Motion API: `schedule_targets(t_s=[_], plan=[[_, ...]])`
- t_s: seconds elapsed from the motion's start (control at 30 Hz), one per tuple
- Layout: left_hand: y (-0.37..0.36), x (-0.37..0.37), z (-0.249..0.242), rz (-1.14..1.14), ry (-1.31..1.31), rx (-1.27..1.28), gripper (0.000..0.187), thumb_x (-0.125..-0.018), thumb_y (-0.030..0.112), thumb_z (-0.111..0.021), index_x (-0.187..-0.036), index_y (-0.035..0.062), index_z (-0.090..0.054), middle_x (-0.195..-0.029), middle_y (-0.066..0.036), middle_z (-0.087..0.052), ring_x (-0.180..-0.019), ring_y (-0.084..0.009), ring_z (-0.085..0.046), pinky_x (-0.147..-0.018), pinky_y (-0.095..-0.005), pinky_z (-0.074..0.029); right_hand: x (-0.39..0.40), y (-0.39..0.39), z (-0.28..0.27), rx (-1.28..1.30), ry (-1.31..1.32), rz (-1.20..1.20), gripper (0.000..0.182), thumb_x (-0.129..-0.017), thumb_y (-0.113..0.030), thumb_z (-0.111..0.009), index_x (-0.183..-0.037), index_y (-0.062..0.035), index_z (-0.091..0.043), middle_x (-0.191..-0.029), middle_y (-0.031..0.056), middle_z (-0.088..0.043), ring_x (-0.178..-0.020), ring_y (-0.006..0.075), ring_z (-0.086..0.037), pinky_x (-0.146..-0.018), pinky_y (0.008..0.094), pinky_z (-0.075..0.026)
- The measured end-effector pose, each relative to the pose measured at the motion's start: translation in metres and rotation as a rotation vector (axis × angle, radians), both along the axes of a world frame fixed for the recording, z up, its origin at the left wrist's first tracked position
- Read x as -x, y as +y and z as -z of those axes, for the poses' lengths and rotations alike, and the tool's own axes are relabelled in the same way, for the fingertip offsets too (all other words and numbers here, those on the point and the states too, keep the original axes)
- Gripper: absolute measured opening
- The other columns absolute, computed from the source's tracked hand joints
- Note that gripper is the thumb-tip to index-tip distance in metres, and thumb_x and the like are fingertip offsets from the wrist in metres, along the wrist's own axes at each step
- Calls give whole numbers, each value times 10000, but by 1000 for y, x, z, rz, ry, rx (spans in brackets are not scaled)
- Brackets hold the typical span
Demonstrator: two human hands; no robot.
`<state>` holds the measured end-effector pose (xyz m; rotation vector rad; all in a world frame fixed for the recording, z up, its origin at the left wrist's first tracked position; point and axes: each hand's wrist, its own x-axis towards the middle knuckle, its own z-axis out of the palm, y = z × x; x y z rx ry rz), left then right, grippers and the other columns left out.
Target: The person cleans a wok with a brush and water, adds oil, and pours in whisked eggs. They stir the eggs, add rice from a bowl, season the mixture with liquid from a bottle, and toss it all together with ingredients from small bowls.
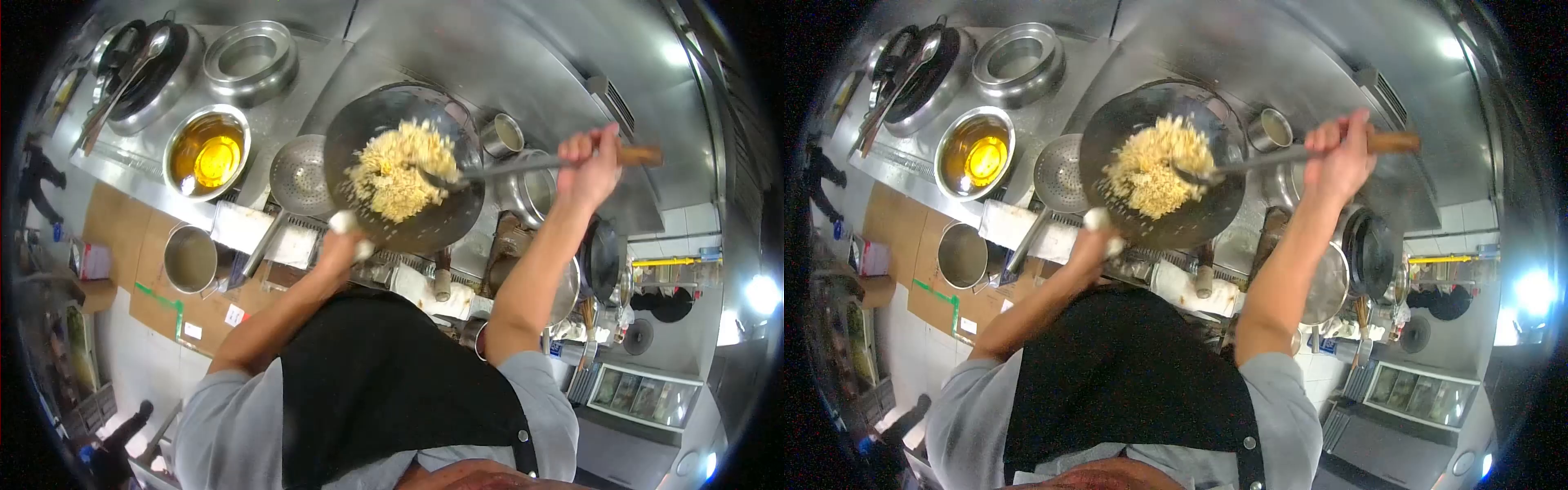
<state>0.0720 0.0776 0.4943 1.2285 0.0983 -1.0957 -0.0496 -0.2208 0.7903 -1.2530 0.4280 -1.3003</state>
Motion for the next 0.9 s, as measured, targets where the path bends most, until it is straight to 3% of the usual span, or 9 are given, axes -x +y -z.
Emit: schedule_targets(t_s=[0.1, 0.17, 0.3, 0.4, 0.5, 0.57, 0.63, 0.8, 0.9], plan=[[-66, -24, -8, 86, 24, 26, 218, -867, 156, -693, -1028, 39, -603, -858, -84, -652, -717, -187, -627, -523, -348, -465, -33, 25, 81, -14, 75, 300, 262, -1013, -244, -674, -867, -54, -567, -619, 45, -563, -439, 144, -506, -379, 328, -404], [-72, -32, 8, 148, 17, -7, 259, -860, 162, -699, -1065, 49, -589, -866, -85, -647, -715, -196, -625, -530, -348, -473, -65, 15, 135, 32, -15, 112, 223, -1007, -188, -674, -864, -54, -566, -643, 64, -574, -463, 148, -539, -415, 326, -450], [-4, -13, 71, 123, -91, 16, 319, -863, 69, -663, -1169, 22, -586, -906, -95, -649, -733, -217, -642, -600, -364, -530, -44, -15, 49, -4, 55, 272, 233, -1012, -191, -673, -862, -44, -570, -641, 52, -538, -459, 158, -502, -447, 331, -455], [23, -1, 9, 45, -41, -12, 262, -846, 42, -653, -1106, 10, -638, -958, -103, -683, -774, -212, -663, -656, -379, -547, 9, 27, -6, -15, -22, 85, 330, -1053, -287, -616, -818, -69, -537, -597, 2, -458, -502, 115, -417, -480, 299, -390], [-39, -16, -24, 96, -25, -6, 224, -881, 108, -656, -1074, 6, -607, -918, -111, -664, -673, -207, -617, -508, -352, -479, 18, 52, 35, 49, 47, 221, 307, -1048, -259, -626, -818, -75, -539, -608, 13, -502, -514, 119, -475, -489, 303, -410], [-81, -30, 7, 125, 21, 15, 245, -873, 131, -666, -1083, 18, -611, -913, -108, -660, -696, -208, -627, -515, -334, -481, -30, 55, 104, -4, 161, 260, 266, -1032, -238, -647, -846, -59, -586, -599, 15, -527, -500, 125, -493, -493, 298, -425], [-72, -27, 12, 97, -64, -79, 256, -866, 113, -657, -1099, 17, -614, -921, -110, -662, -726, -213, -639, -554, -336, -503, -53, 31, 141, 43, 62, 13, 237, -1015, -228, -670, -865, -50, -628, -578, 13, -531, -473, 131, -484, -493, 300, -434], [-5, -8, -3, 70, -81, -23, 296, -868, 76, -606, -1147, -21, -607, -960, -117, -660, -836, -227, -651, -690, -372, -533, 31, 20, 35, 20, -4, 224, 362, -1029, -271, -656, -753, -65, -547, -561, 12, -507, -451, 120, -457, -432, 299, -383], [-39, -15, 8, 0, -89, 2, 191, -899, 140, -615, -1036, 10, -640, -934, -119, -663, -774, -211, -625, -592, -364, -481, 31, 40, 94, 112, -130, 407, 331, -1035, -165, -602, -727, -82, -513, -571, 29, -525, -498, 136, -509, -491, 286, -421]])
